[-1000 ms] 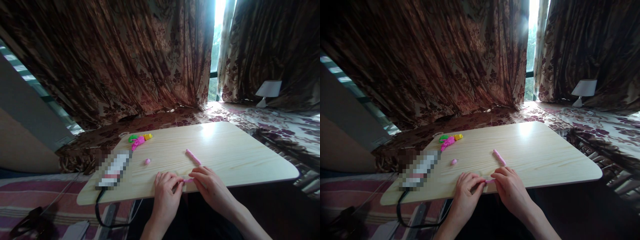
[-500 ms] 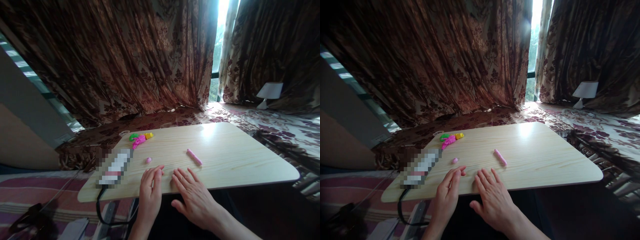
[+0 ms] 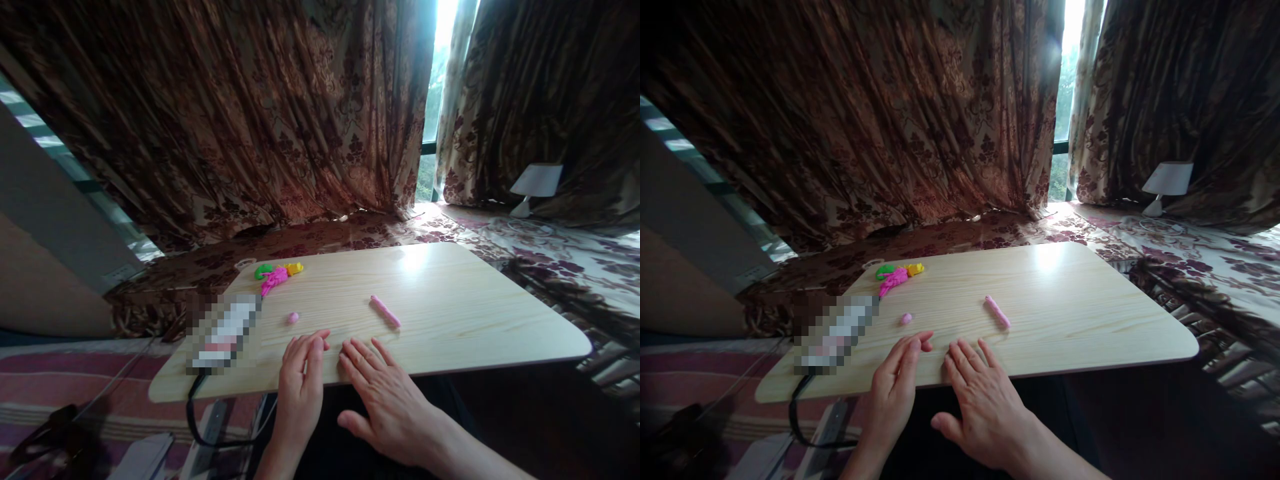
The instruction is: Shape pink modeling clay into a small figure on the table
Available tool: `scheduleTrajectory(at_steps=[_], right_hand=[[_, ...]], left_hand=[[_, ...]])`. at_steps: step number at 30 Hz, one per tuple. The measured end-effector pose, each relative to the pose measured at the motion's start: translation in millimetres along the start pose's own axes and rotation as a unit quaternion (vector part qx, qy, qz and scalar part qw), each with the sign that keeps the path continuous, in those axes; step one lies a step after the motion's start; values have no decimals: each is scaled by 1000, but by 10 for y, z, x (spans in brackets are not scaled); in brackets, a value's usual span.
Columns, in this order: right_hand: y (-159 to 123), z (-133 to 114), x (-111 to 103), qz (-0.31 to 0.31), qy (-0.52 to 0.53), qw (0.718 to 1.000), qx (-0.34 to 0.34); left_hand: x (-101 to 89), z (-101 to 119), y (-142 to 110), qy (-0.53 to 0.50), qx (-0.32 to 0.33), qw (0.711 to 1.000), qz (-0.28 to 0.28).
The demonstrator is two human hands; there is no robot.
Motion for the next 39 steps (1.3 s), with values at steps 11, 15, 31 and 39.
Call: scheduleTrajectory(at_steps=[11,15,31,39], right_hand=[[252,290,-26,25,-32,998,48],[19,-4,-10,16,-16,1000,-7],[124,84,19,8,-17,1000,2],[519,515,-5,22,-31,997,74]], left_hand=[[-39,9,-7,3,-1,1000,1],[63,18,-21,-9,5,1000,-13],[77,47,-31,7,11,1000,-16],[-51,21,-13,28,1,1000,-13]])
Point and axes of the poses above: each hand's wrist, its own y-axis towards the middle knuckle, its own x-axis out of the palm, z = x × y, the point moved 10 cm from there along y, towards the middle knuckle, and after that the axes turned 1 degree about -z, right-handed, at the moved point
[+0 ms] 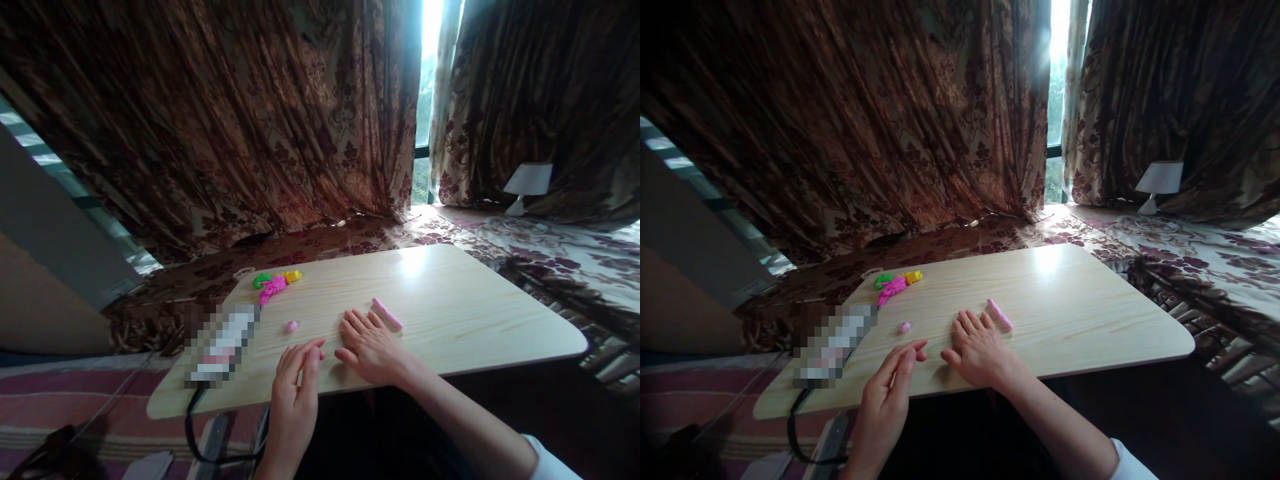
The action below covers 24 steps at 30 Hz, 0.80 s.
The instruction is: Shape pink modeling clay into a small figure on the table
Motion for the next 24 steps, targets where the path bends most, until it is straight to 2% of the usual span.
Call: scheduleTrajectory(at_steps=[4,6,10,12,14,17,21,24], right_hand=[[-374,-335,1,-13,16,998,-62],[-455,-413,1,-19,23,996,-80],[-156,-147,29,-21,13,999,-30],[39,4,19,-10,9,1000,-11],[111,61,4,-2,8,1000,-3],[-63,-78,-3,-4,11,1000,-17],[-402,-417,-42,-3,51,995,-85],[-329,-330,-23,-6,109,992,-62]], left_hand=[[71,-43,-13,-12,-7,1000,-7],[133,2,-25,-20,-1,1000,-16],[143,84,-29,-15,7,1000,-22],[95,73,-17,-8,3,1000,-16],[55,33,-6,-5,-2,1000,-12],[72,-23,-4,-7,-7,1000,-15],[172,12,-21,-18,-1,999,-30],[183,72,-21,-14,4,999,-33]])
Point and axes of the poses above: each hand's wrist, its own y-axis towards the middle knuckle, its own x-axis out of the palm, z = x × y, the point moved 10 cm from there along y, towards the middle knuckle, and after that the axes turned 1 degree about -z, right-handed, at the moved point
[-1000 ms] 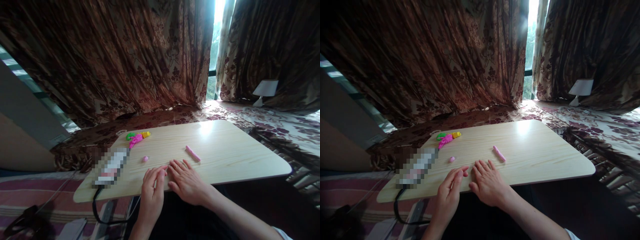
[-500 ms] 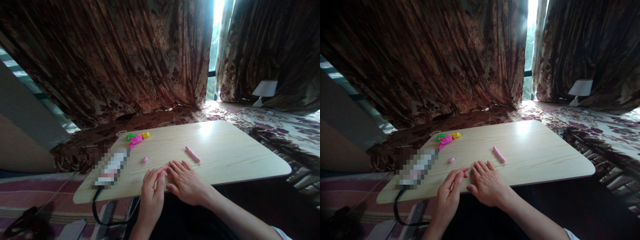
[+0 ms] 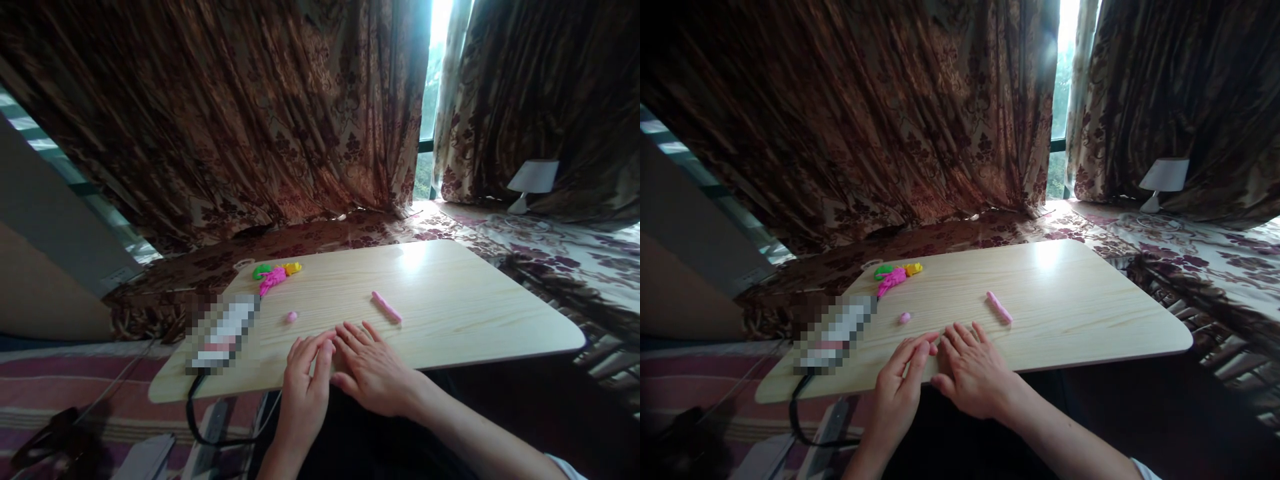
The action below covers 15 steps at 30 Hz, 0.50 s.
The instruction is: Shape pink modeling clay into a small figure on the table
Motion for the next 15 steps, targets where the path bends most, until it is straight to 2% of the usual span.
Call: scheduleTrajectory(at_steps=[4,8,12,15], right_hand=[[347,381,-97,29,52,997,48],[538,602,-279,51,123,989,61],[404,733,-562,100,214,968,82],[138,801,-746,142,260,950,95]], left_hand=[[-116,-7,12,15,6,1000,23],[-175,-89,37,20,19,999,44],[-37,19,91,54,69,996,31],[219,218,158,122,114,986,-26]])
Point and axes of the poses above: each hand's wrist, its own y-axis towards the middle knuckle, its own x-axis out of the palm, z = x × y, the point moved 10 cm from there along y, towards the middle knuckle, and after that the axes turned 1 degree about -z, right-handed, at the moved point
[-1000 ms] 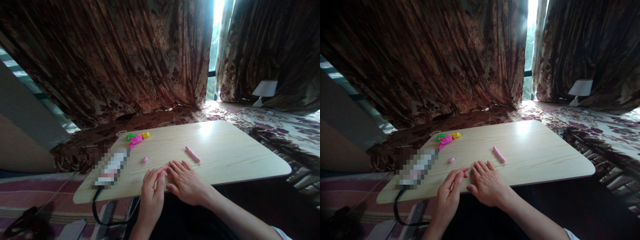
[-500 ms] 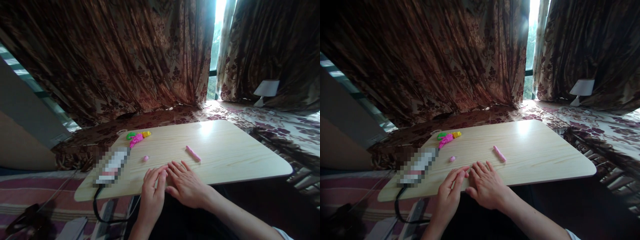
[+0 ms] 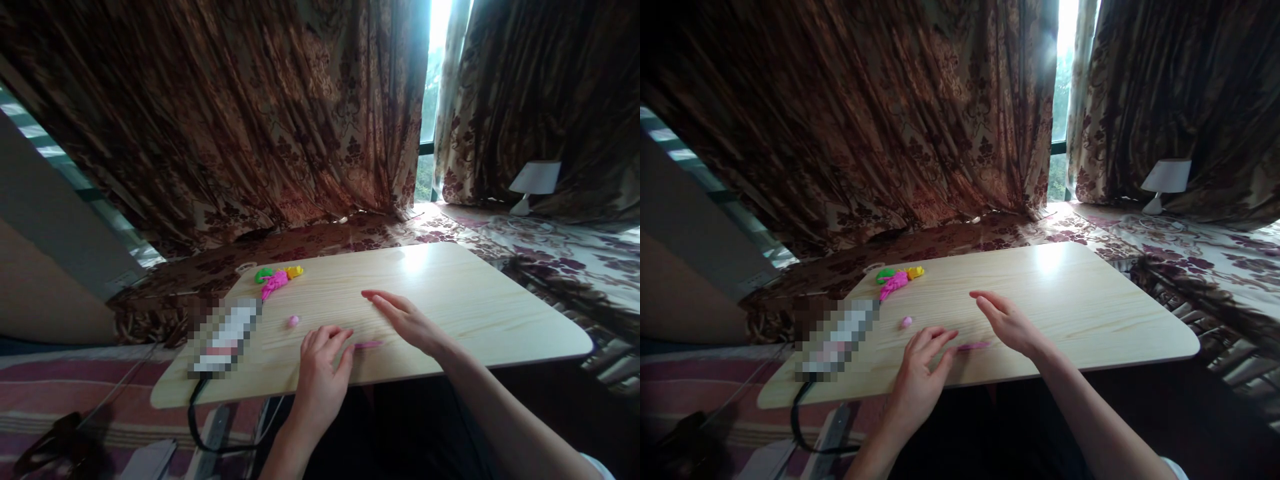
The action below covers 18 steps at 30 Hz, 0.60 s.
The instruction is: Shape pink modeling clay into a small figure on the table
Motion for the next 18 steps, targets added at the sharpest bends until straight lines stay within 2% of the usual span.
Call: scheduleTrajectory(at_steps=[3,6,8,10,11,14,16,18], right_hand=[[-295,14,-167,25,43,999,-1],[-592,71,-237,48,80,996,3],[-741,103,-252,65,83,994,9],[-834,71,-252,80,79,994,4],[-859,26,-241,82,76,994,-2],[-879,-223,-189,73,67,995,-30],[-871,-441,-160,64,58,995,-57],[-857,-638,-138,55,49,994,-80]], left_hand=[[226,194,108,41,37,996,-63],[354,229,169,43,26,995,-82],[356,192,175,-2,-5,997,-75],[324,115,140,-107,-65,990,-70],[315,74,104,-175,-104,976,-75],[296,51,-40,-353,-205,907,-101],[239,116,-105,-413,-228,875,-110],[176,185,-136,-445,-230,858,-111]])
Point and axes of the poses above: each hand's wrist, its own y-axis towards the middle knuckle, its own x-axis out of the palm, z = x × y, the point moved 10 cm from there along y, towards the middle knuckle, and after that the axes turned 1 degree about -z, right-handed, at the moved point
